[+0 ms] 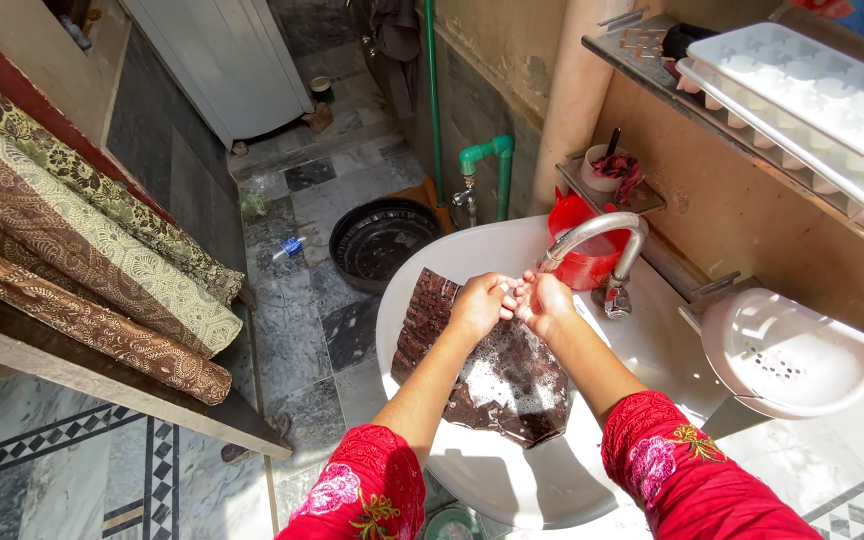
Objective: The recorder hand-washes a piece of fabric in a sink with soap and water, rinses it, and then moves to a bedroom area to fold it on a bed.
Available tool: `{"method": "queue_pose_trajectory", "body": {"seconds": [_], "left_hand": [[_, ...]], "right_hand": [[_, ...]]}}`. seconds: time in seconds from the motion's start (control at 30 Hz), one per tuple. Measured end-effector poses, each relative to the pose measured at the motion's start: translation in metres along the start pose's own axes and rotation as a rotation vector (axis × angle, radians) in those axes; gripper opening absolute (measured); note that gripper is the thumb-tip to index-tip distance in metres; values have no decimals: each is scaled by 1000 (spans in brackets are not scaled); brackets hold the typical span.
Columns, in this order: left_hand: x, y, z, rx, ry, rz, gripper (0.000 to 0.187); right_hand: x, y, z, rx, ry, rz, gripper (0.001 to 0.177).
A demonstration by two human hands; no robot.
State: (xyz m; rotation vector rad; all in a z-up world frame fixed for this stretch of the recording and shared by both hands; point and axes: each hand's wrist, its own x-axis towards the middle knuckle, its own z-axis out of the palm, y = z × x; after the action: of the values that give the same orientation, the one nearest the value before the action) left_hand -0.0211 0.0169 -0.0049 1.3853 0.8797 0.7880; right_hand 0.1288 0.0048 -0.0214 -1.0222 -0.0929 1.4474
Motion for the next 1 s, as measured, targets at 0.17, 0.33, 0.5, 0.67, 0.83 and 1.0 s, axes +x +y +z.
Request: {"method": "queue_pose_trajectory", "body": {"seconds": [0.17, 0.33, 0.5, 0.67, 0.83, 1.0], "left_hand": [[-17, 33, 0, 120, 49, -35, 26], [-24, 39, 0, 78, 73, -6, 27], [-40, 58, 7, 148, 103, -75, 26], [-49, 65, 16, 245, 70, -125, 30], [-46, 58, 19, 365, 53, -175, 30], [-28, 30, 17, 331, 50, -201, 31]], "right_hand": [[-10, -10, 8, 104, -42, -37, 25], [-14, -14, 5, 178, -55, -31, 29], [-28, -25, 10, 172, 37, -60, 25], [-42, -28, 9, 125, 70, -71, 29], [-14, -20, -2, 122, 50, -58, 25], [15, -10, -11, 188, -34, -8, 17]]}}
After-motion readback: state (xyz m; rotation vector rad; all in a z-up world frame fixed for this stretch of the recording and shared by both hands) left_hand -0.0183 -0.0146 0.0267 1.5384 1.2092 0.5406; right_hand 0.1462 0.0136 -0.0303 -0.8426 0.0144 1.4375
